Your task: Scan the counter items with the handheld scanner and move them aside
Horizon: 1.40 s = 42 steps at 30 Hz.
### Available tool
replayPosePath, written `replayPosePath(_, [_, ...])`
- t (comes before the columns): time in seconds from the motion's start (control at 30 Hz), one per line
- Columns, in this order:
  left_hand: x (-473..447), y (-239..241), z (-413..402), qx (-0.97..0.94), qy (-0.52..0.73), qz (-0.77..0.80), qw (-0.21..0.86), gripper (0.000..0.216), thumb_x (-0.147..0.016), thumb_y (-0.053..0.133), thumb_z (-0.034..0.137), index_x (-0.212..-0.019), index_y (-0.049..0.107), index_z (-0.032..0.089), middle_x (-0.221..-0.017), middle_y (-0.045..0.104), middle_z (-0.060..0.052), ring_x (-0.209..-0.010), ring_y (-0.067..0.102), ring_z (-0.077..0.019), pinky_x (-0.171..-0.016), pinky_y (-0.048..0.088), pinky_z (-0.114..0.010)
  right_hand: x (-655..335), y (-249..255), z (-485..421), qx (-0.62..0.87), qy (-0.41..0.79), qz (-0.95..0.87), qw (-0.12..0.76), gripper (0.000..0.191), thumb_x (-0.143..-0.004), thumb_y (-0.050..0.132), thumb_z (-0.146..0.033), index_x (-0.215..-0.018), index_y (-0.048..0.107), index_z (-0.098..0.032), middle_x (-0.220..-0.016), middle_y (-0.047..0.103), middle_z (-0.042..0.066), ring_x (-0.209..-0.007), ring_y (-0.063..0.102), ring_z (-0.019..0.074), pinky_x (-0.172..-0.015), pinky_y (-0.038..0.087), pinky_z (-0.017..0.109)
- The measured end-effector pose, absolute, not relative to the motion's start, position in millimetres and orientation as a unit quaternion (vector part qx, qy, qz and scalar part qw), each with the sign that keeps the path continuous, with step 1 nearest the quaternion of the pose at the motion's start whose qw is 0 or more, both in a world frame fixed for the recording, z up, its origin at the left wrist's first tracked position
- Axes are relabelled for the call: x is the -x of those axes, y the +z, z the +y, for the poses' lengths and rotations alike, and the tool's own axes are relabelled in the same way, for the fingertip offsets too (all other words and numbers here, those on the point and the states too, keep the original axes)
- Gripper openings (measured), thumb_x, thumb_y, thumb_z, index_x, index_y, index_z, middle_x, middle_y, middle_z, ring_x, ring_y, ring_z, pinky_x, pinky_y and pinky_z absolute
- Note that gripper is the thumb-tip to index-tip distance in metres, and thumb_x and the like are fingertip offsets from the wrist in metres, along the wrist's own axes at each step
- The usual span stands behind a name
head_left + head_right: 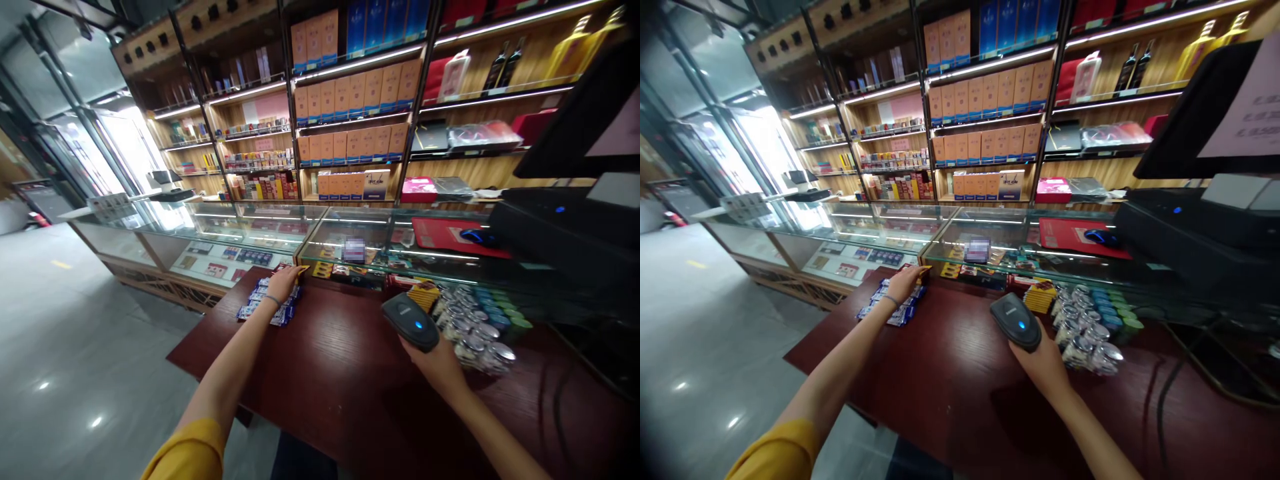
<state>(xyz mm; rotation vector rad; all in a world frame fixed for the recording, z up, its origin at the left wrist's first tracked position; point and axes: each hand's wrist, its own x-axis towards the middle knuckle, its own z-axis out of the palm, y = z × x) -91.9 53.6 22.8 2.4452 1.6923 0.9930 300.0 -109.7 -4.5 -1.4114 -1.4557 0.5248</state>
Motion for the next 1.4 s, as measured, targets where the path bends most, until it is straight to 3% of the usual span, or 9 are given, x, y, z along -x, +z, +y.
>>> replayPosePath(0.1, [67, 28, 39, -0.713, 0.411, 0.567, 0.021, 0.036, -0.098, 0.047, 0.027, -0.132, 0.060, 0.027, -0.115, 0.071, -0.011, -0.107, 0.067, -0.0269, -0.095, 0.049, -0.037, -300, -4, -109, 0.579, 0.214, -0.588, 0.523, 0.050, -0.074, 0.071, -0.042, -0.118, 0.059, -0.020, -0.104, 0.075, 0.010, -0.094, 0.072, 0.0254, -0.084, 0.056, 0.036])
replayPosePath(0.2, [27, 28, 29, -0.622, 0.548, 0.549, 0.107, 0.034, -0.098, 0.049, 0.030, -0.131, 0.058, 0.024, -0.119, 0.069, -0.011, -0.110, 0.065, -0.0269, -0.098, 0.048, -0.039, -299, -4, -109, 0.576, 0.197, -0.573, 0.549, 0.050, -0.071, 0.073, -0.040, -0.115, 0.059, -0.021, -0.102, 0.074, 0.009, -0.091, 0.071, 0.0240, -0.081, 0.055, 0.034])
replayPosePath(0.33, [-35, 19, 19, -0.445, 0.700, 0.437, 0.347, 0.024, -0.095, 0.056, 0.038, -0.111, 0.061, 0.021, -0.109, 0.070, -0.008, -0.102, 0.067, -0.0205, -0.093, 0.053, -0.035, -299, -1, -111, 0.571, 0.183, -0.567, 0.565, 0.050, -0.070, 0.072, -0.039, -0.115, 0.057, -0.021, -0.104, 0.073, 0.009, -0.092, 0.070, 0.0230, -0.081, 0.055, 0.034])
replayPosePath(0.4, [-61, 13, 12, -0.359, 0.712, 0.358, 0.486, 0.028, -0.094, 0.059, 0.041, -0.115, 0.058, 0.023, -0.112, 0.069, -0.006, -0.098, 0.068, -0.0178, -0.087, 0.056, -0.034, -299, 1, -113, 0.570, 0.181, -0.566, 0.567, 0.052, -0.070, 0.072, -0.039, -0.116, 0.056, -0.021, -0.102, 0.073, 0.008, -0.091, 0.069, 0.0231, -0.081, 0.055, 0.035])
replayPosePath(0.5, [-85, 3, 2, -0.296, 0.700, 0.300, 0.576, 0.028, -0.096, 0.056, 0.042, -0.119, 0.055, 0.026, -0.119, 0.068, -0.007, -0.102, 0.069, -0.0157, -0.093, 0.056, -0.037, -298, 7, -115, 0.564, 0.187, -0.576, 0.562, 0.053, -0.069, 0.071, -0.039, -0.117, 0.056, -0.021, -0.102, 0.073, 0.008, -0.090, 0.070, 0.0234, -0.081, 0.055, 0.035])
replayPosePath(0.83, [-86, -13, -4, -0.307, 0.682, 0.296, 0.594, 0.025, -0.102, 0.047, 0.036, -0.125, 0.054, 0.029, -0.127, 0.067, -0.007, -0.116, 0.065, -0.0167, -0.106, 0.051, -0.045, -291, 21, -126, 0.592, 0.216, -0.633, 0.450, 0.064, -0.075, 0.069, -0.032, -0.134, 0.047, -0.028, -0.106, 0.075, 0.004, -0.098, 0.072, 0.0255, -0.082, 0.055, 0.034])
replayPosePath(1.03, [-86, -11, -7, -0.317, 0.680, 0.279, 0.599, 0.026, -0.103, 0.041, 0.028, -0.127, 0.052, 0.030, -0.134, 0.063, -0.007, -0.120, 0.064, -0.0172, -0.107, 0.050, -0.047, -291, 18, -122, 0.605, 0.209, -0.660, 0.393, 0.047, -0.076, 0.067, -0.033, -0.122, 0.060, -0.026, -0.098, 0.077, 0.006, -0.097, 0.073, 0.0290, -0.079, 0.055, 0.034])
replayPosePath(1.2, [-86, -10, -7, -0.306, 0.679, 0.284, 0.604, 0.029, -0.103, 0.039, 0.023, -0.129, 0.050, 0.030, -0.132, 0.064, -0.007, -0.119, 0.064, -0.0157, -0.108, 0.050, -0.046, -292, 19, -122, 0.606, 0.221, -0.653, 0.396, 0.044, -0.077, 0.066, -0.034, -0.119, 0.059, -0.026, -0.098, 0.076, 0.006, -0.099, 0.072, 0.0295, -0.081, 0.054, 0.035])
replayPosePath(1.4, [-83, -13, -4, -0.332, 0.676, 0.280, 0.596, 0.029, -0.097, 0.054, 0.026, -0.126, 0.053, 0.029, -0.126, 0.067, -0.006, -0.118, 0.065, -0.0169, -0.107, 0.049, -0.045, -291, 22, -124, 0.597, 0.227, -0.628, 0.444, 0.044, -0.075, 0.066, -0.032, -0.117, 0.056, -0.026, -0.097, 0.076, 0.004, -0.095, 0.071, 0.0274, -0.086, 0.053, 0.037])
